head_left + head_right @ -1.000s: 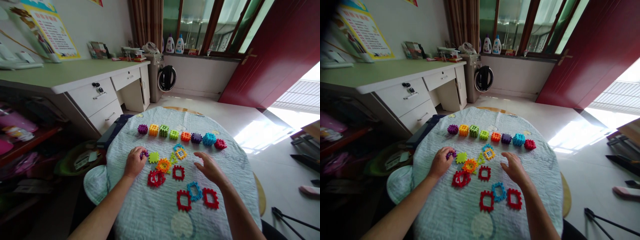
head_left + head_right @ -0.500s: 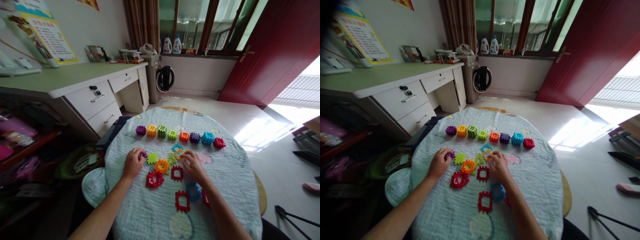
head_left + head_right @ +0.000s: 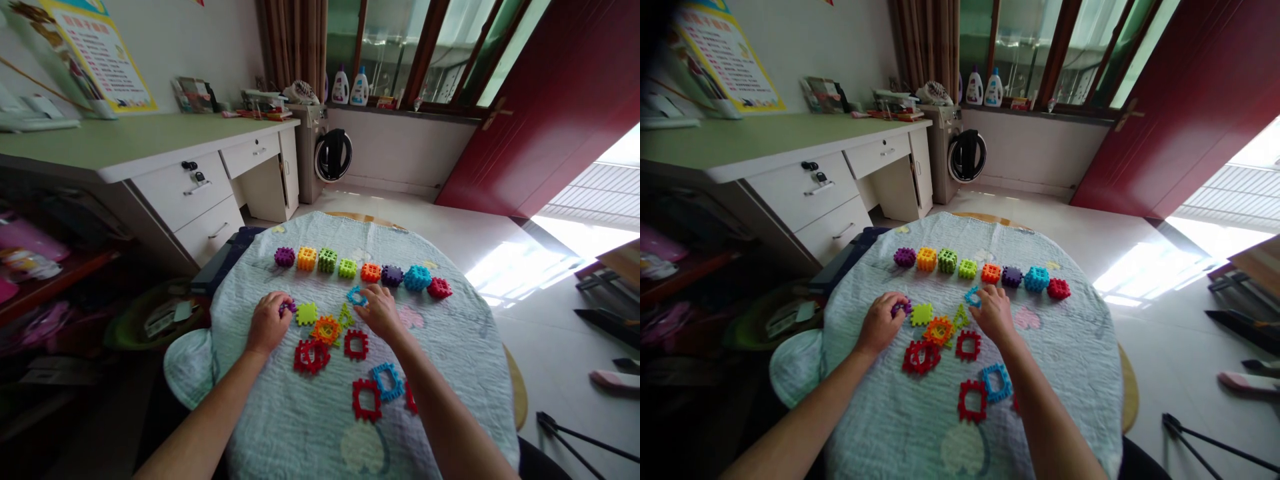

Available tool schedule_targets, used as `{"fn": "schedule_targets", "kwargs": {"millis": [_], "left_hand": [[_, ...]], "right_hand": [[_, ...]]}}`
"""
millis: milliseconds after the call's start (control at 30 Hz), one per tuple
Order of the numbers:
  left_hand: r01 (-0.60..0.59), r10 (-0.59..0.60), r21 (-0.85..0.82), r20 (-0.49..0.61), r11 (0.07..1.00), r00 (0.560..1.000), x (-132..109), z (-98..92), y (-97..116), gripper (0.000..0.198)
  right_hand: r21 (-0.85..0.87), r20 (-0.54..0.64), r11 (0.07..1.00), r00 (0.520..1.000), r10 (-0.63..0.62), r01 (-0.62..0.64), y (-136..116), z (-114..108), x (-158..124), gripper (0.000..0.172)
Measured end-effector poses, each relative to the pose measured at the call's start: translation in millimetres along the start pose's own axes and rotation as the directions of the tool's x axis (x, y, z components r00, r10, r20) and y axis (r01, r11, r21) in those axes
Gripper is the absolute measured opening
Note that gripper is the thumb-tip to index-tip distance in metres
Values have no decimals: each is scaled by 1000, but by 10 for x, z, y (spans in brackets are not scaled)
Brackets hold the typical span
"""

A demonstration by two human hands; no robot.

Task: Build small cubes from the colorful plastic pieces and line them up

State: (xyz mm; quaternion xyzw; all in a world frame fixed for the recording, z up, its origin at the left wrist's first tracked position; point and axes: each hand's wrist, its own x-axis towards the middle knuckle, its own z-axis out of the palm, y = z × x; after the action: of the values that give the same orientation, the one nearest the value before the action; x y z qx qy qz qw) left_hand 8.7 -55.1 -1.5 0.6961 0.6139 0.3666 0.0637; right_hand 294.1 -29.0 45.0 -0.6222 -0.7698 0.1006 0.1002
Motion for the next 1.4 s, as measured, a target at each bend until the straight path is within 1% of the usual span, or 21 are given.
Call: {"fn": "schedule_targets", "kwargs": {"millis": [67,133,200,300,433,467,533,600,633,667,700,767,800,867,933,1000,1033,1167,1300,1333,1400], "left_hand": [[3,-3,-3,1,1000,1000,-5,1,0,17],[7,-7,-5,2,1000,1000,-10,2,-1,18],[8,-8,-4,1,1000,1000,-13,4,-3,18],[5,-5,-1,-2,1000,1000,-11,6,-6,18],[2,-2,-3,-3,1000,1000,-9,7,-5,18],[2,-2,-3,-4,1000,1000,-9,7,-5,18],[3,-4,-2,-6,1000,1000,-11,8,-4,18],[5,-5,-1,-4,1000,1000,-13,10,-5,17],[5,-5,-1,-1,1000,1000,-13,11,-6,17],[4,-4,0,1,1000,1000,-12,11,-7,17],[4,-4,-1,3,1000,1000,-12,11,-8,16],[3,-3,-1,4,1000,1000,-9,11,-10,16],[3,-3,-2,3,1000,1000,-7,10,-11,16],[1,-1,-1,4,1000,1000,-4,10,-14,16],[1,-1,2,8,1000,1000,-2,10,-15,16],[3,-3,7,14,1000,1000,-1,10,-14,16],[5,-5,9,15,1000,1000,0,10,-13,16],[4,-4,15,16,1000,1000,-1,6,-7,15],[2,-2,16,13,1000,1000,-3,6,-9,16],[3,-3,16,12,1000,1000,-3,7,-10,16],[4,-4,17,11,1000,1000,-2,10,-13,16]], "right_hand": [[-55,30,998,999,-19,21,-73,46,136,31],[-64,47,998,999,-21,24,-97,70,225,24],[-35,49,999,999,-12,14,-78,69,270,16],[33,37,999,999,30,-31,-17,59,277,26],[240,27,960,990,140,-142,36,109,226,39],[244,-1,959,989,147,-142,46,123,206,40],[179,-112,978,985,128,-106,81,123,157,40],[145,-222,987,970,100,-68,139,68,81,39],[160,-243,986,966,89,-51,175,21,26,37],[187,-232,982,969,78,-34,211,-36,-44,35],[216,-192,976,980,56,-13,243,-97,-130,31],[247,-45,968,999,-30,40,283,-210,-349,23],[249,44,966,996,-80,66,286,-254,-478,20],[238,191,966,971,-145,97,256,-301,-743,23],[193,273,977,951,-146,94,200,-297,-976,35],[152,295,985,948,-123,80,150,-260,-1135,43],[146,297,987,948,-112,71,135,-238,-1180,43],[190,330,982,942,-66,2,148,-193,-1179,33],[270,358,963,930,-84,-17,203,-272,-1042,16],[276,340,961,938,-71,-28,212,-298,-1005,12],[230,245,970,970,14,-72,216,-332,-935,10]]}}
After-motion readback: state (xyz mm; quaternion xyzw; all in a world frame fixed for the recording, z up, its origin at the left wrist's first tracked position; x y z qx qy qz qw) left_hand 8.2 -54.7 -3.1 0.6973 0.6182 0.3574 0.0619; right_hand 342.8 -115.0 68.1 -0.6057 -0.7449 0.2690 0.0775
